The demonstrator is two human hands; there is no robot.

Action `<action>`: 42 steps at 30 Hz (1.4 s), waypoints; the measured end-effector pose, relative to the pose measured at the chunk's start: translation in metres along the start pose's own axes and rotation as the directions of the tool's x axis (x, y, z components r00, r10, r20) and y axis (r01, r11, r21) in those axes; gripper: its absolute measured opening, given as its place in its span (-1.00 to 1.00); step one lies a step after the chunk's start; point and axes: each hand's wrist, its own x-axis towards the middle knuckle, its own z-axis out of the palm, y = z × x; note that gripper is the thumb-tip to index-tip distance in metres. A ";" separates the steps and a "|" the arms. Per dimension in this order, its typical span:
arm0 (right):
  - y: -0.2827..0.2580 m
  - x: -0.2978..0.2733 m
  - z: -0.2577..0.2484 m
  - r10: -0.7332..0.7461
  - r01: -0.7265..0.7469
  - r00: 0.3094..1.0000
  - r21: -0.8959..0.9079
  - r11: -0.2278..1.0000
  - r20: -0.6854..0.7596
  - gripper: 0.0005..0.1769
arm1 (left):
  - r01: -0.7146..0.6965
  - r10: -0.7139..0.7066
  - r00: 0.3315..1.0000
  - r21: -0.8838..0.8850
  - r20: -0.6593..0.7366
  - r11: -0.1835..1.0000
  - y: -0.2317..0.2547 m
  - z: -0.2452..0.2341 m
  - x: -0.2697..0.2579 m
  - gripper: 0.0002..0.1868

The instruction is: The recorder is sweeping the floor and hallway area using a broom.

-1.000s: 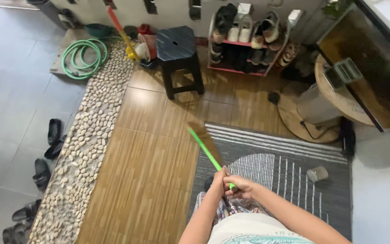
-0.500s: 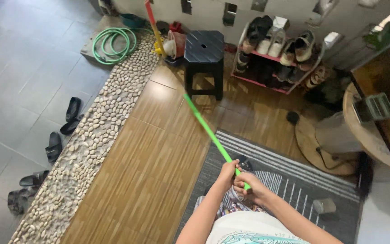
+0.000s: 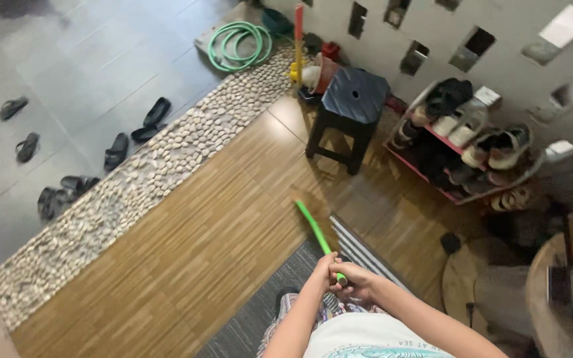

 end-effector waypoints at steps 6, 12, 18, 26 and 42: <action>-0.038 0.007 -0.061 -0.043 0.054 0.994 -0.102 0.993 0.104 -0.63 | -0.332 0.365 0.930 -0.518 -0.042 0.788 0.012 0.026 0.011 -0.64; -0.087 -0.058 -0.056 -0.053 0.017 0.974 0.163 0.986 0.220 -0.71 | -0.501 0.519 0.853 -0.362 -0.055 0.786 0.015 0.038 -0.052 -0.48; -0.089 -0.053 -0.054 -0.066 0.095 0.988 -0.209 0.973 0.141 -0.69 | -0.561 0.515 0.827 -0.413 -0.227 0.718 -0.002 0.031 -0.088 -0.48; -0.037 -0.003 -0.032 0.088 -0.185 0.972 -0.483 0.856 -0.216 -0.77 | -0.665 0.519 0.744 -0.536 -0.421 0.520 -0.070 -0.014 -0.076 -0.52; -0.060 0.061 0.071 0.191 -0.168 0.941 -0.106 0.980 0.279 -0.82 | -0.731 0.535 0.680 -0.520 -0.501 0.442 -0.093 -0.075 -0.098 -0.55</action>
